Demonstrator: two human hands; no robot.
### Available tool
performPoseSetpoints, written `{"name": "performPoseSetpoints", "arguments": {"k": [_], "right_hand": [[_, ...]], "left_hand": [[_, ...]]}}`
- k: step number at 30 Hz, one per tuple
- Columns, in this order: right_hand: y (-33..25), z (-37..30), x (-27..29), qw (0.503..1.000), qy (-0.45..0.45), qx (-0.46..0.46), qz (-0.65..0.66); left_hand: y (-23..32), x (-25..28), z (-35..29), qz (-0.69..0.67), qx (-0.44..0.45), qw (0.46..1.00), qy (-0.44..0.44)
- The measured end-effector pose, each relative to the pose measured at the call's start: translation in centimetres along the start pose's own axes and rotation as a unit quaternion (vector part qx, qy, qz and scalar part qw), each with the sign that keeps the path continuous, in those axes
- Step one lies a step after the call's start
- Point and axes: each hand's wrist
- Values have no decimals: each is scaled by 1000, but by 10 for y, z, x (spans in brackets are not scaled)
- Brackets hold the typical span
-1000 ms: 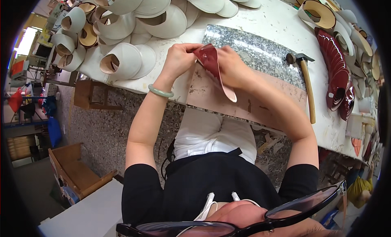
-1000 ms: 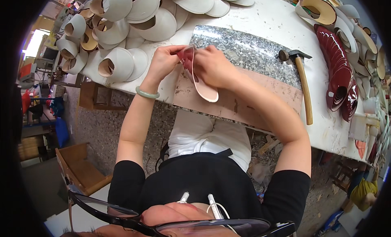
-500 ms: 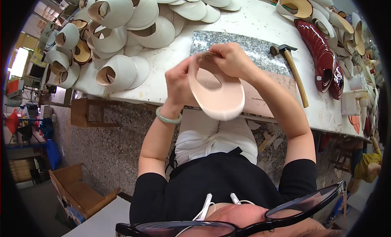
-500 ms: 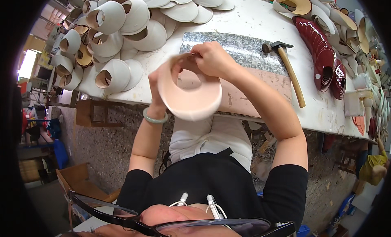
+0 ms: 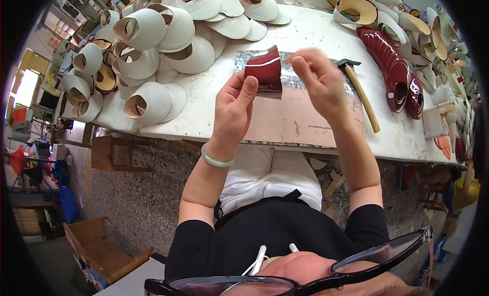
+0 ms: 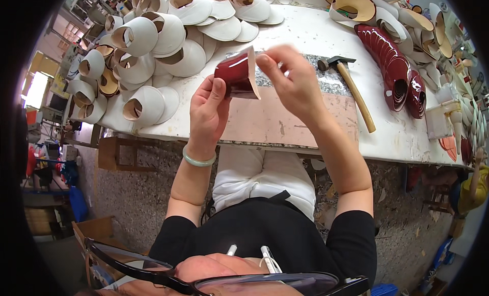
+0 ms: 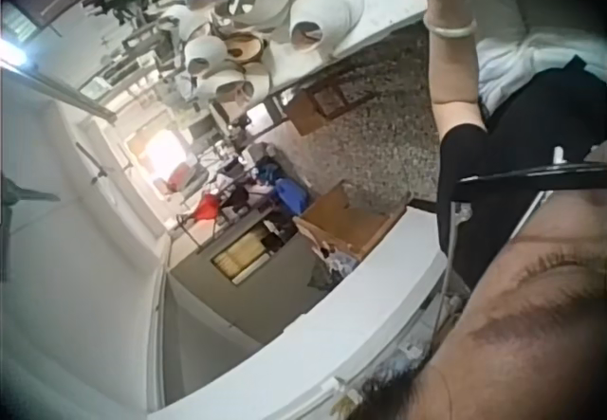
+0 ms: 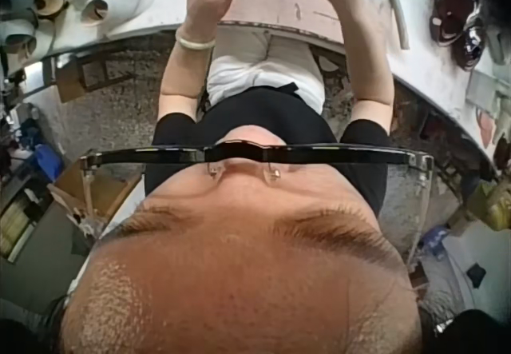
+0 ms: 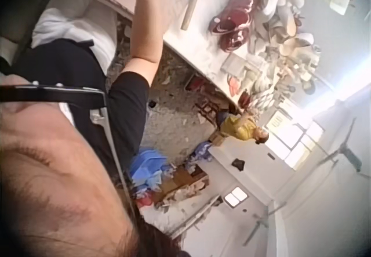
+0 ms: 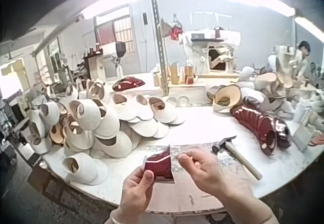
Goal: The person aligns and fits linings into shoe pieces, presses the edges together by hand, and taps the inner surfaces using a hammer.
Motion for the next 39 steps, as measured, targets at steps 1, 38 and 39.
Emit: {"name": "performPoseSetpoints", "arguments": {"k": [1, 38, 39], "right_hand": [[3, -7, -1, 996, -66, -1, 54], [87, -81, 10, 854, -362, 105, -358], [85, -84, 7, 855, -364, 105, -355]], "left_hand": [[-4, 1, -2, -1, 3, 1000, -2], [-55, 41, -5, 622, 27, 756, -204], [-55, 42, -6, 623, 30, 755, -202]]}}
Point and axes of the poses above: each hand's wrist, its own z-axis towards the middle knuckle, its own x-axis out of the back of the hand, y = z × x, and after that the axes turned 9 degrees about -y, right-handed
